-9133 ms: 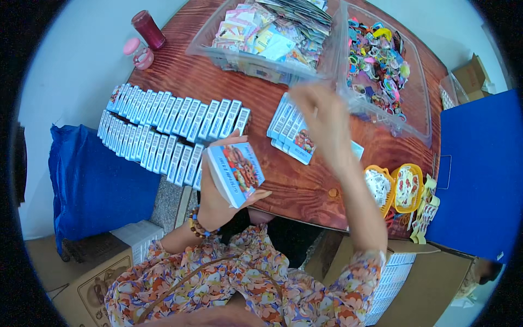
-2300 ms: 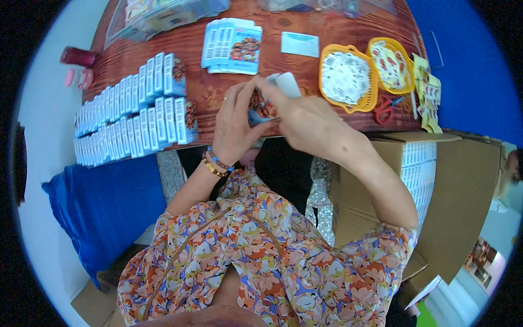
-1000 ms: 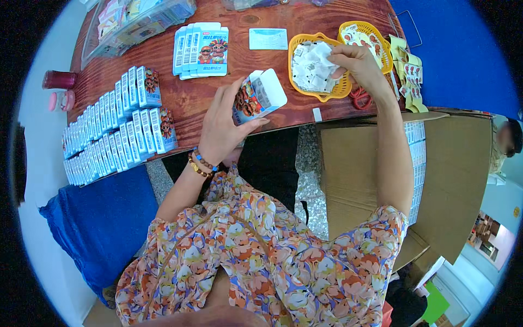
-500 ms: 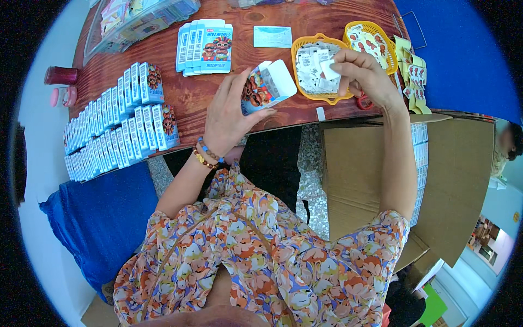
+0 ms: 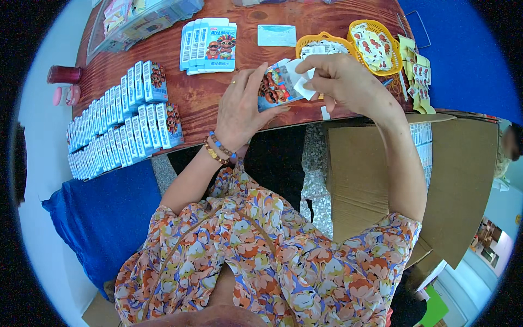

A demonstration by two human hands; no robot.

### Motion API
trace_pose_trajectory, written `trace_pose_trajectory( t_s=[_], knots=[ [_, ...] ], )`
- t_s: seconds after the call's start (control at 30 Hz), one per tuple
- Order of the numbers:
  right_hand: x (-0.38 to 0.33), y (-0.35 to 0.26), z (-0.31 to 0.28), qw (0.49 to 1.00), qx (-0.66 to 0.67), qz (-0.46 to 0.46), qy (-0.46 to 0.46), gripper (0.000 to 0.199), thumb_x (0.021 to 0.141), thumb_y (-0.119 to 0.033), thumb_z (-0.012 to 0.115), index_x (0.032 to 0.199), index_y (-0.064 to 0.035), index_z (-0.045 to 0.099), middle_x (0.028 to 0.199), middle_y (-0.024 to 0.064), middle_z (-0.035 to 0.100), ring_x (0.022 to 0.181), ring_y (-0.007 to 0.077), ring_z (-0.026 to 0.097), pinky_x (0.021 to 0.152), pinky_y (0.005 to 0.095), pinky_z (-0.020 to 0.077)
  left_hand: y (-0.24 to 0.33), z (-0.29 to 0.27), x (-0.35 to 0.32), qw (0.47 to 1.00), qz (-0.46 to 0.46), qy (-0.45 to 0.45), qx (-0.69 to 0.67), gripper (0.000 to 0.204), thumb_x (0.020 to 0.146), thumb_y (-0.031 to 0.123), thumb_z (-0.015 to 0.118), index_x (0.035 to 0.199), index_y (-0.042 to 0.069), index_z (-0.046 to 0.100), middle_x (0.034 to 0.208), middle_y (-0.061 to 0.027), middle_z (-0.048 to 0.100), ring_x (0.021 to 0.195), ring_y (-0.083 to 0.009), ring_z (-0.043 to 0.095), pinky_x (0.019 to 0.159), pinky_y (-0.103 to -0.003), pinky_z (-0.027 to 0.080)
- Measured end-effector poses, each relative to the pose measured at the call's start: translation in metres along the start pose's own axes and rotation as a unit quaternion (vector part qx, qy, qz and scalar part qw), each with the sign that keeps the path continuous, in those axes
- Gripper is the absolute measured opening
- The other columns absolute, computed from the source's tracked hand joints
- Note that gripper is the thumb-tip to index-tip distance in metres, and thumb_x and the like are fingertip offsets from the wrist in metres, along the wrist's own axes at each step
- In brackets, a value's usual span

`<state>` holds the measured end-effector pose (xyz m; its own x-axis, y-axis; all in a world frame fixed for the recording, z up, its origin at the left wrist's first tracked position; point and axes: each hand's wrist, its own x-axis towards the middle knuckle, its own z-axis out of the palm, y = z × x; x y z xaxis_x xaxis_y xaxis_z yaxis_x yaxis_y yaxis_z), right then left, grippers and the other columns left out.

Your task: Sorting and packaging various stickers into stacks and containers on a table.

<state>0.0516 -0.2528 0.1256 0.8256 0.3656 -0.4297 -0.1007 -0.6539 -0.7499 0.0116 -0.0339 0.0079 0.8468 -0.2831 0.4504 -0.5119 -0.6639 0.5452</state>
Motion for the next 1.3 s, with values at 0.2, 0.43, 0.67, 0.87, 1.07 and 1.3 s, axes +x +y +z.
trace_pose_trajectory(
  t_s=[0.2, 0.43, 0.67, 0.87, 1.07, 1.3],
  knots=[
    [0.009, 0.041, -0.03, 0.988, -0.062, -0.014, 0.141, 0.018, 0.099, -0.016, 0.06, 0.108, -0.0034, 0.07, 0.077, -0.0001, 0.065, 0.055, 0.0043, 0.058, 0.047, 0.0181, 0.0411, -0.009, -0.008, -0.009, 0.995, -0.082, 0.01, -0.058, 0.076, 0.072, 0.035, 0.086, 0.131, 0.004, 0.051, 0.11, -0.0154, 0.058, 0.1, -0.0342, 0.061, 0.083, -0.044, 0.053],
    [0.037, 0.123, -0.123, 0.928, -0.159, 0.064, 0.331, 0.024, 0.093, -0.019, 0.066, 0.105, 0.0006, 0.069, 0.082, 0.0052, 0.068, 0.061, 0.0118, 0.061, 0.056, 0.0249, 0.0468, -0.005, -0.013, -0.012, 0.991, -0.092, 0.012, -0.1, 0.078, 0.07, 0.035, 0.088, 0.131, 0.003, 0.051, 0.112, -0.0158, 0.058, 0.102, -0.034, 0.062, 0.083, -0.043, 0.053],
    [0.076, 0.163, -0.117, 0.943, -0.184, 0.107, 0.254, 0.03, 0.078, -0.022, 0.081, 0.09, -0.0008, 0.065, 0.08, 0.0086, 0.067, 0.07, 0.0169, 0.064, 0.062, 0.0328, 0.0489, -0.009, -0.019, -0.019, 0.989, -0.108, 0.01, -0.101, 0.081, 0.07, 0.033, 0.088, 0.133, 0.002, 0.048, 0.113, -0.017, 0.057, 0.103, -0.0347, 0.061, 0.085, -0.043, 0.053],
    [0.056, 0.163, -0.129, 0.942, -0.112, 0.056, 0.31, 0.016, 0.088, -0.019, 0.071, 0.087, -0.0036, 0.067, 0.073, 0.0033, 0.068, 0.06, 0.0113, 0.062, 0.061, 0.0297, 0.048, -0.009, -0.02, -0.019, 0.99, -0.098, 0.008, -0.1, 0.082, 0.071, 0.035, 0.087, 0.135, 0.003, 0.047, 0.116, -0.017, 0.056, 0.105, -0.0343, 0.061, 0.086, -0.044, 0.053],
    [0.048, 0.151, -0.125, 0.934, -0.122, 0.103, 0.32, 0.013, 0.093, -0.016, 0.066, 0.092, -0.0035, 0.068, 0.078, 0.0018, 0.066, 0.063, 0.008, 0.063, 0.057, 0.0222, 0.0498, -0.01, -0.021, -0.026, 0.989, -0.104, 0.01, -0.102, 0.083, 0.071, 0.036, 0.087, 0.136, 0.003, 0.047, 0.116, -0.0161, 0.057, 0.105, -0.0336, 0.062, 0.086, -0.043, 0.053],
    [0.037, 0.158, -0.133, 0.945, 0.073, 0.074, 0.309, 0.015, 0.089, -0.011, 0.068, 0.103, -0.0038, 0.068, 0.085, -0.0003, 0.068, 0.068, 0.0087, 0.068, 0.048, 0.0195, 0.0365, -0.01, -0.023, -0.025, 0.988, -0.11, 0.004, -0.11, 0.083, 0.071, 0.037, 0.087, 0.135, 0.003, 0.048, 0.115, -0.0162, 0.057, 0.104, -0.0336, 0.062, 0.086, -0.043, 0.053]
  ],
)
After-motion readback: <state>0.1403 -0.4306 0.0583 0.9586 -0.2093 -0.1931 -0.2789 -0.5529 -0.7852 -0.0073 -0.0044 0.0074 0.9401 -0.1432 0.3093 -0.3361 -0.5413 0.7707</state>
